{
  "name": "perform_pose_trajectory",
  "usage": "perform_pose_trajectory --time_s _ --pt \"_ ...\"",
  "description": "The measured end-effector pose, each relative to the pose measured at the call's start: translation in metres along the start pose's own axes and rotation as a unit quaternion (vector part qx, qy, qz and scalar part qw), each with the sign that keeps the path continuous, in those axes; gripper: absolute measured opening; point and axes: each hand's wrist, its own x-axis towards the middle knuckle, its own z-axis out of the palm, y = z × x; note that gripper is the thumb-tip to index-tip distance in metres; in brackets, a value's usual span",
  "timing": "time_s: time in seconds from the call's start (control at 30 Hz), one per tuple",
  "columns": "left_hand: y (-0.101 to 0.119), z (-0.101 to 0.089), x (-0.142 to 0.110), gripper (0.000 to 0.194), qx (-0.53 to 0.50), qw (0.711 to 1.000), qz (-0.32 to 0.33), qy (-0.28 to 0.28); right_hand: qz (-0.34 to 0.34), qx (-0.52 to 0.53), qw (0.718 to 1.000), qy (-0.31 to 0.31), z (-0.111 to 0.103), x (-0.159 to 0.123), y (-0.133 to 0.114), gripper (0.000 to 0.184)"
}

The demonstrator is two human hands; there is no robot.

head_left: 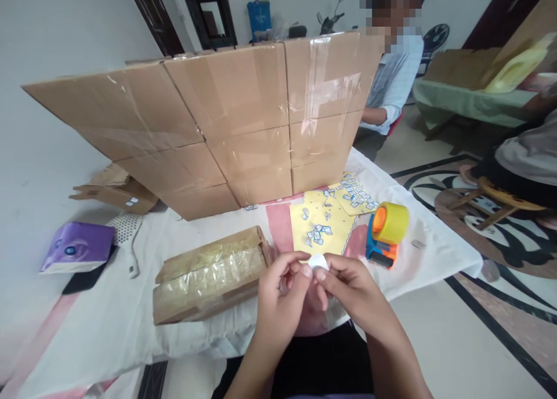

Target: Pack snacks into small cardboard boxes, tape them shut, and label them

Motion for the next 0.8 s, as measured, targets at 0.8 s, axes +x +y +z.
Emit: perform_pose_trajectory --time_s 0.8 --pt "0.01 -0.017 -0.031 0.015 0.074 0.985 0.152 -0.041 -0.251 -0.255 0.917 0.179 0.032 -0.041 -0.01 0.009"
